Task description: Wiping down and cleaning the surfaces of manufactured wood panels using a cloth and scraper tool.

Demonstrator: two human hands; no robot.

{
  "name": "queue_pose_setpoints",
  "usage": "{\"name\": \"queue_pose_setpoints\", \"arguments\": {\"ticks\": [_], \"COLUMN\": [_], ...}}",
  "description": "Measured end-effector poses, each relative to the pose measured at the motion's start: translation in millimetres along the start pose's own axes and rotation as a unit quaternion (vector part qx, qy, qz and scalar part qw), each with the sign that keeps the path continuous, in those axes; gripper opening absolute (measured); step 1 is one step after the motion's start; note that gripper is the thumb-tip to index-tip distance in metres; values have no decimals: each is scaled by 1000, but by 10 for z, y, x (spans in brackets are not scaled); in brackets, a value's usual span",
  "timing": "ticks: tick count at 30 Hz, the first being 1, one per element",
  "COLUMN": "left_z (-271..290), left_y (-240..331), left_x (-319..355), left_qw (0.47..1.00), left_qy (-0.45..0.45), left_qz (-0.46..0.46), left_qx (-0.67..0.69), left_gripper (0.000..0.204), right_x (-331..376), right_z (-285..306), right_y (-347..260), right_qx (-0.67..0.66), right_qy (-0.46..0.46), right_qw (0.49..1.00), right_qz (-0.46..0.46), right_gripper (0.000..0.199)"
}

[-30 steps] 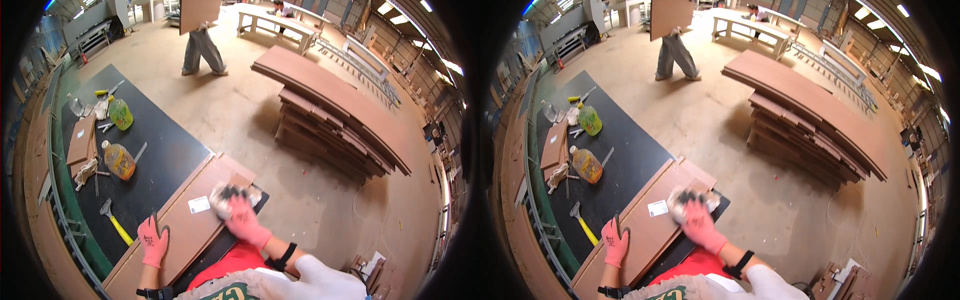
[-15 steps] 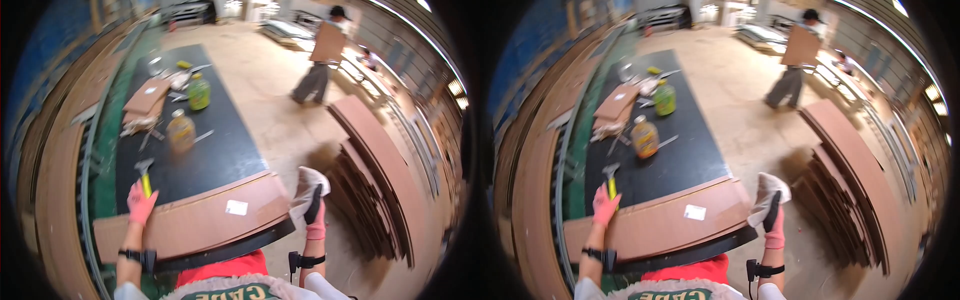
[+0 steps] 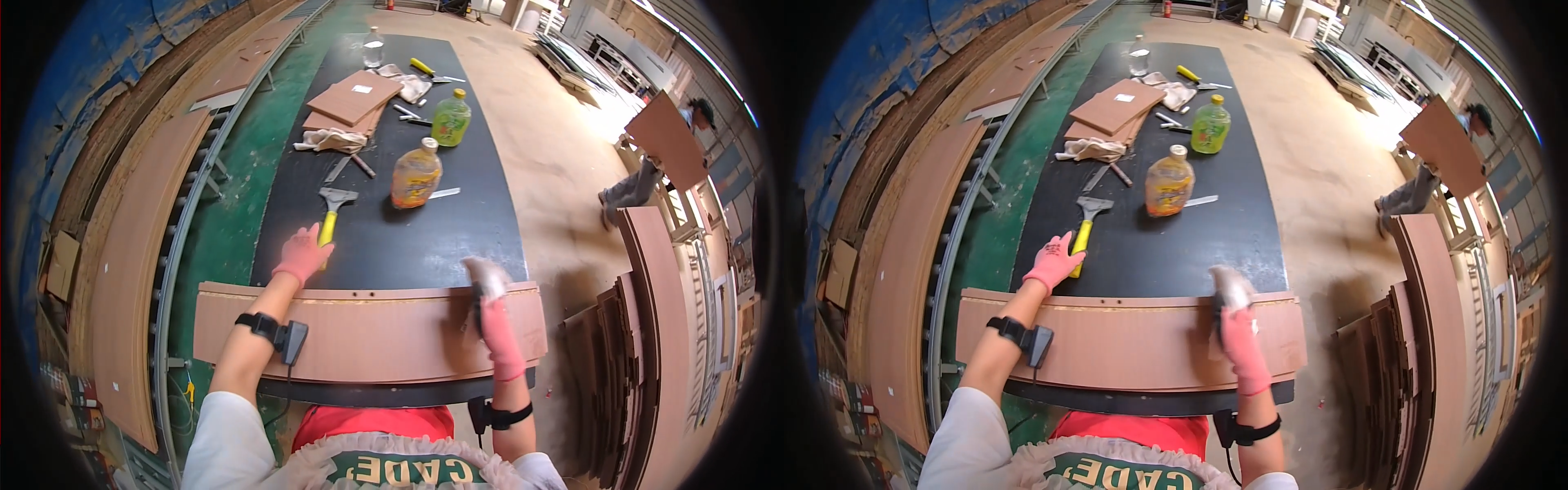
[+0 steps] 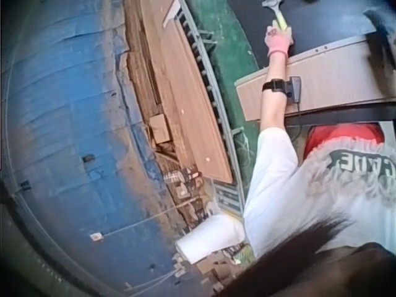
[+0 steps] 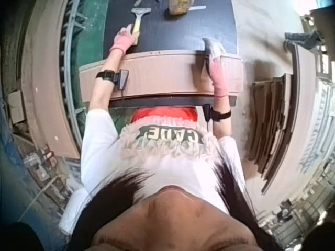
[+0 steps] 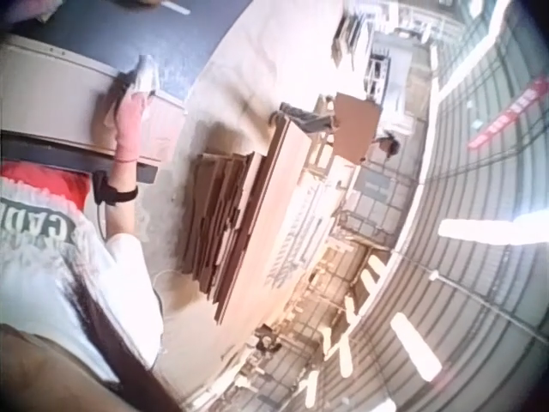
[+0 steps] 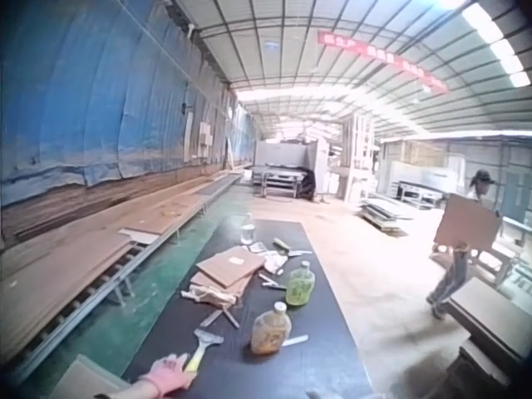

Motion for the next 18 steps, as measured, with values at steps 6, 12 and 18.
{"name": "queue_pose_setpoints", "arguments": {"ticks": [6,12,18], "left_z": [1012,671,141], "left_y": [-1390,-2498,-2572], "left_x": [1112,2479,2496], "left_qw": [982,861,544], "left_qy": [97,88,106], "left_qz": [83,257,230], "left_qx": [142,431,800], "left_gripper": [41,38,44], "right_x": [560,1151,1770], "right_z": [-1594,-3470,-4500], "right_y": [-1258,-2505,-3414], "right_qx": [366,264,211], "right_qy": [-70,-157,-275], "right_qw": [905,865,769], "right_qz": [203,398,537], "right_gripper": [69,62,51]}}
Point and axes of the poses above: each hand's wrist, its own x-axis away from the middle knuckle, its own z-axis out of the back of the hand, y = z × x, the point moved 7 cm from there along -x, towards the middle knuckle, and after that the axes turned 2 degrees about z, right-handed, at the moved point
